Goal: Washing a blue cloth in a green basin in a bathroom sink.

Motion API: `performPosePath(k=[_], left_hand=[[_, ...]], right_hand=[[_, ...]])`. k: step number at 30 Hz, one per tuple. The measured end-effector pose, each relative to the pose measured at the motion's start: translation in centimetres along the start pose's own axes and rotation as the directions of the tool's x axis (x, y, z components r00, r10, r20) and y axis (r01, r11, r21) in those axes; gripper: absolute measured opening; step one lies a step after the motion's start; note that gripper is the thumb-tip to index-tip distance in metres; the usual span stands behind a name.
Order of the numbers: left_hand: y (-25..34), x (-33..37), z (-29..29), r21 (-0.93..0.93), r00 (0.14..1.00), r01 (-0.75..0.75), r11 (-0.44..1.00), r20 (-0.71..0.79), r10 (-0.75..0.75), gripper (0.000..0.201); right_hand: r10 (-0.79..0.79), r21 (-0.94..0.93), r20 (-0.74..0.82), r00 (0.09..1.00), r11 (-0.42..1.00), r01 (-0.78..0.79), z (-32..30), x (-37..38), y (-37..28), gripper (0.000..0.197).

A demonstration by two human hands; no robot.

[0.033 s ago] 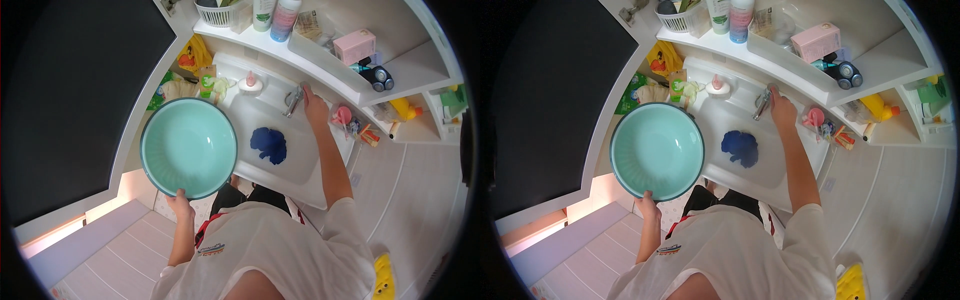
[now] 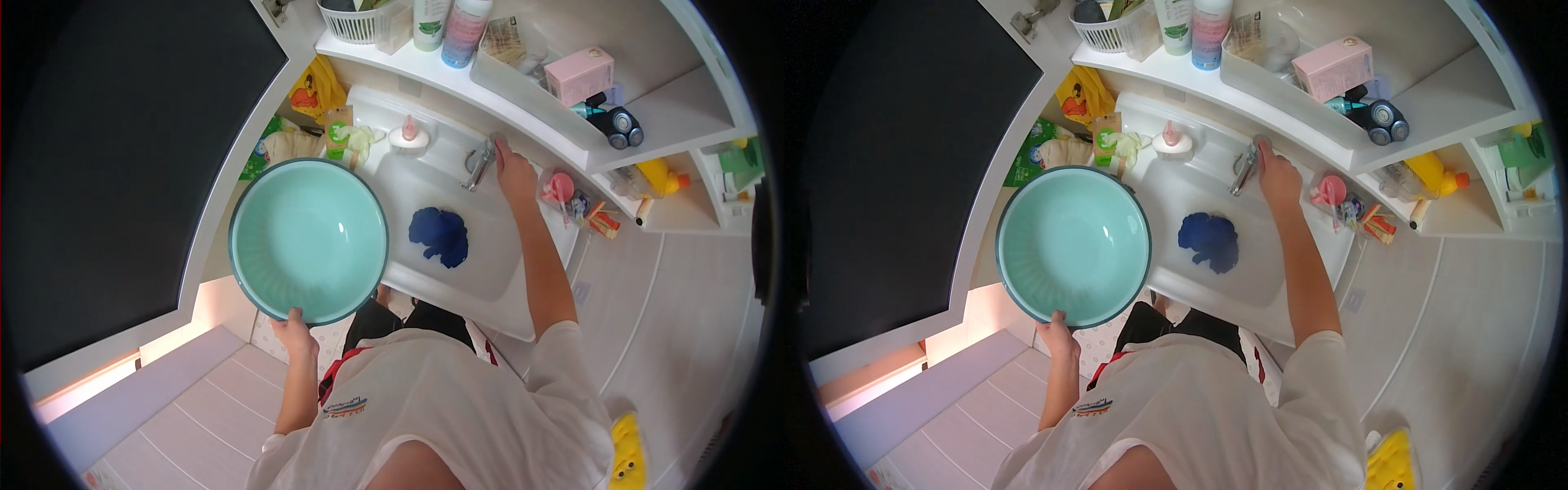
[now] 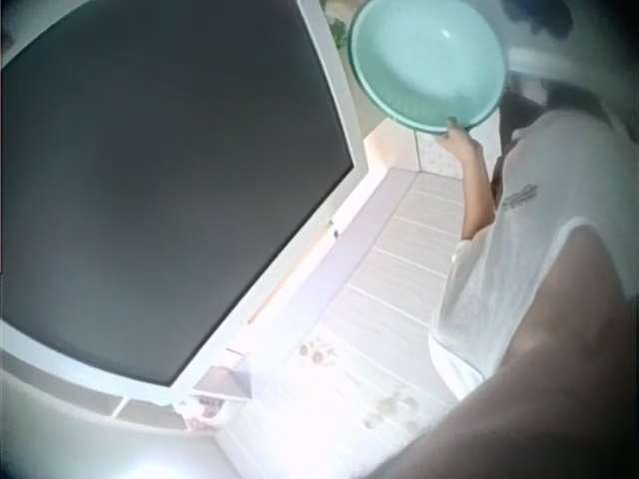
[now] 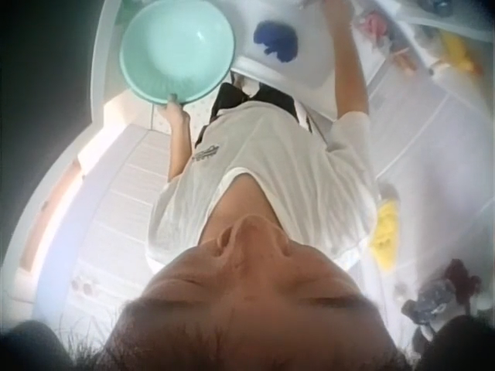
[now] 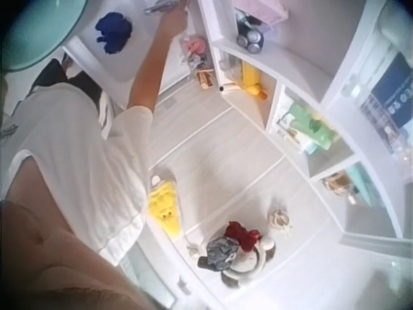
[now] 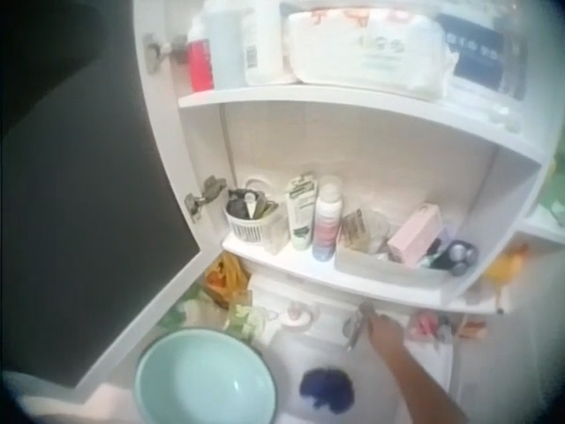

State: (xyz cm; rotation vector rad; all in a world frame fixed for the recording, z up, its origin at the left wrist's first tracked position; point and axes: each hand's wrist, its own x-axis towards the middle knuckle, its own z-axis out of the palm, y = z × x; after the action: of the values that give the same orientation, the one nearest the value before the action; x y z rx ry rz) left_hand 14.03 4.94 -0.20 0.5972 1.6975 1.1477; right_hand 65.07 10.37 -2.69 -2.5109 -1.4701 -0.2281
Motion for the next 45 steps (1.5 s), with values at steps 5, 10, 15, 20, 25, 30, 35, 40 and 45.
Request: performPosePath(k=[5, 10, 15, 20, 25, 30, 35, 40, 45], left_hand=[[0.9, -0.2, 0.7, -0.04, 1.0, 0.019, 0.999, 0.012, -0.018, 0.045], [-0.5, 0.6, 0.2, -0.012, 0.999, 0.008, 1.0, 0.036, -0.008, 0.045], [-0.3, -0.3, 0.9, -0.022, 0.996, 0.019, 1.0, 0.082, -0.018, 0.046], [-1.0, -1.2, 1.2, 0.055, 0.983, 0.069, 0.996, 0.166, -0.077, 0.052], [1.0, -4.8, 3.9, 0.168, 0.928, 0.173, 0.971, 0.303, -0.217, 0.059], [-1.8, -5.7, 4.8, 0.183, 0.837, 0.259, 0.948, 0.447, -0.315, 0.056], [-0.4, -7.8, 8.3, 0.308, 0.771, 0.358, 0.881, 0.435, -0.465, 0.05], [-0.4, -8.0, 10.3, 0.403, 0.736, 0.336, 0.851, 0.452, -0.504, 0.048], [-0.8, -7.1, 11.6, 0.457, 0.702, 0.364, 0.812, 0.438, -0.562, 0.047]], right_hand=[[-0.01, 0.056, 0.054, 0.999, 0.998, 0.006, -0.7, 0.4, -0.2, 0.032], [-0.029, 0.082, 0.047, 0.998, 0.996, 0.025, -0.6, 0.6, 0.0, 0.031], [-0.026, 0.09, 0.057, 0.998, 0.996, 0.021, -0.6, 0.8, 0.1, 0.031], [-0.018, 0.101, 0.082, 0.996, 0.995, 0.01, -0.3, 0.8, 0.4, 0.03], [-0.005, 0.115, 0.108, 0.994, 0.993, -0.007, -0.4, 0.8, 0.3, 0.03], [-0.002, 0.113, 0.126, 0.992, 0.994, -0.012, -0.9, 1.1, -0.1, 0.03], [0.018, 0.128, 0.163, 0.987, 0.991, -0.04, -0.7, 1.1, 0.3, 0.031], [0.009, 0.169, 0.133, 0.991, 0.985, -0.032, -0.7, 1.0, 0.5, 0.031], [0.086, 0.28, 0.268, 0.959, 0.946, -0.164, -2.7, -0.5, 0.1, 0.044]])
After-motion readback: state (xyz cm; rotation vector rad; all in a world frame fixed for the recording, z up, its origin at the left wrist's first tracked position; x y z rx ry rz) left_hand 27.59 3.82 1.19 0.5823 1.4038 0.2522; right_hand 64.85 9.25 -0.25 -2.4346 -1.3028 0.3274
